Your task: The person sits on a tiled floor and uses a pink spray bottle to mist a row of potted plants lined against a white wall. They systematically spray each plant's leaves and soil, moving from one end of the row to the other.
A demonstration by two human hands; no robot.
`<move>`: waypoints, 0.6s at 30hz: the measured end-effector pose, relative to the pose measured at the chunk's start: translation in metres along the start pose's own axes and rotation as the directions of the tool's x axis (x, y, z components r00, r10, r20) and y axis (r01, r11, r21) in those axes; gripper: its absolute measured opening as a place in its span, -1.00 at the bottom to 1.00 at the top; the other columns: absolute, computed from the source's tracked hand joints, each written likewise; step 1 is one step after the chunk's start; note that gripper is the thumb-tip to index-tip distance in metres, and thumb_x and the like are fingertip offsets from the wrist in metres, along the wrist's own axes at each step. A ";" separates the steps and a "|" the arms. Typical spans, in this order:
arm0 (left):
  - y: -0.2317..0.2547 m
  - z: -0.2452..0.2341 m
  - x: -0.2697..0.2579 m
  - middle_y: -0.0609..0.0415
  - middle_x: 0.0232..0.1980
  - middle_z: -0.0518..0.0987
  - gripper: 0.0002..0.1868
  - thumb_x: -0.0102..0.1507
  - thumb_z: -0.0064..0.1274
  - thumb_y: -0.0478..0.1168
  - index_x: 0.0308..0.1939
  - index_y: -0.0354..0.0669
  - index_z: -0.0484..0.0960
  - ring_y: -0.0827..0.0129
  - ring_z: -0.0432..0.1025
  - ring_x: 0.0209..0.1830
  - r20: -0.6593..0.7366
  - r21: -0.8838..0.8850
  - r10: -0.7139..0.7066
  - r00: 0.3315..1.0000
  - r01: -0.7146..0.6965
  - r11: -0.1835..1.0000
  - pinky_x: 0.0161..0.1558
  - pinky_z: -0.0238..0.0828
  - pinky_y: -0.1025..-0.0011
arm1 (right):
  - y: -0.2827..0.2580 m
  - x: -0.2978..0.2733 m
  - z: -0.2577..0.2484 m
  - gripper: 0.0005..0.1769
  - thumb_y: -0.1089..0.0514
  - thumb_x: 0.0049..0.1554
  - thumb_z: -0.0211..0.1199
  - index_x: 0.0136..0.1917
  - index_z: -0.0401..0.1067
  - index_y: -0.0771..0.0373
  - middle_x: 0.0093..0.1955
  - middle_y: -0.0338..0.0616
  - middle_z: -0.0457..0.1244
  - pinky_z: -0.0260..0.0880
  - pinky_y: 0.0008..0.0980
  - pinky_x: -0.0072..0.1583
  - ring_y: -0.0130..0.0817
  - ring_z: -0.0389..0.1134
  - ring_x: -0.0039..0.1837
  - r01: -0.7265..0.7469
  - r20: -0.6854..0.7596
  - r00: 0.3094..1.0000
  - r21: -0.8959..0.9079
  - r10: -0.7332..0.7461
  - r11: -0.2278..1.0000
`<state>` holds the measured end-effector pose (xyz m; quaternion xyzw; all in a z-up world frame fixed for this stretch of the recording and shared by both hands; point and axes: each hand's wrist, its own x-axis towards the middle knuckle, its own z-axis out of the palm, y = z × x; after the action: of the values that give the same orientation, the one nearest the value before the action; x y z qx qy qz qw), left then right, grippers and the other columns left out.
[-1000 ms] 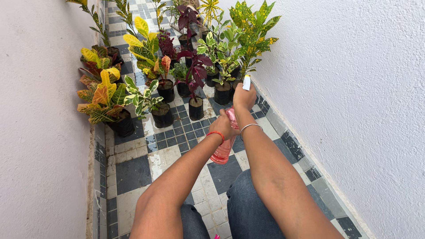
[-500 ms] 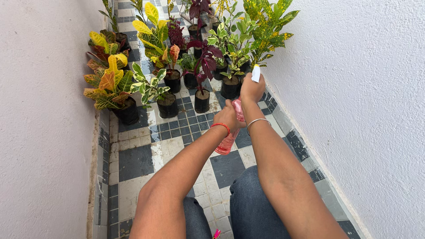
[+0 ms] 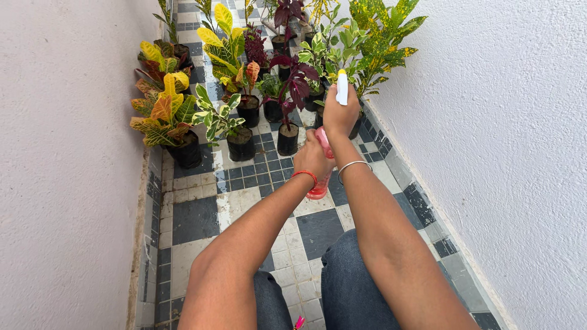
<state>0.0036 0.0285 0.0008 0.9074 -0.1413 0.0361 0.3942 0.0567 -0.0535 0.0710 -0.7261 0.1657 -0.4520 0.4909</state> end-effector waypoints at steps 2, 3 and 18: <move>0.001 -0.001 0.000 -0.33 0.09 0.57 0.07 -0.04 0.41 0.19 0.27 -0.32 0.14 -0.11 0.56 0.03 0.000 0.007 -0.003 1.000 0.003 1.000 0.01 0.52 0.09 | 0.001 0.000 0.000 -0.73 0.00 0.17 0.21 -0.05 0.48 0.26 -0.18 0.03 0.40 0.39 -0.09 -0.03 0.01 0.45 -0.11 0.021 0.006 1.000 -0.005 -0.021 1.000; 0.000 -0.001 -0.001 -0.33 0.09 0.57 0.06 -0.03 0.41 0.19 0.27 -0.32 0.14 -0.11 0.56 0.03 0.001 0.009 -0.005 1.000 0.005 1.000 0.02 0.51 0.09 | 0.002 0.000 0.001 -0.73 0.00 0.17 0.21 -0.04 0.48 0.25 -0.18 0.03 0.40 0.39 -0.09 -0.03 0.01 0.45 -0.11 0.033 0.010 0.999 -0.009 -0.032 0.999; -0.003 -0.001 0.012 -0.32 -0.02 0.63 0.10 -0.11 0.44 0.28 0.17 -0.34 0.18 -0.06 0.61 -0.06 0.239 0.178 0.022 0.971 -0.066 0.982 -0.05 0.56 0.13 | 0.027 0.007 -0.006 -0.69 -0.08 0.12 0.18 -0.09 0.46 0.21 -0.11 0.01 0.38 0.33 0.01 0.04 0.09 0.40 -0.03 -0.244 -0.171 0.959 -0.095 0.225 0.965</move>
<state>0.0160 0.0277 0.0015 0.9345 -0.2035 -0.0501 0.2877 0.0611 -0.0746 0.0515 -0.6902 0.3150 -0.4365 0.4836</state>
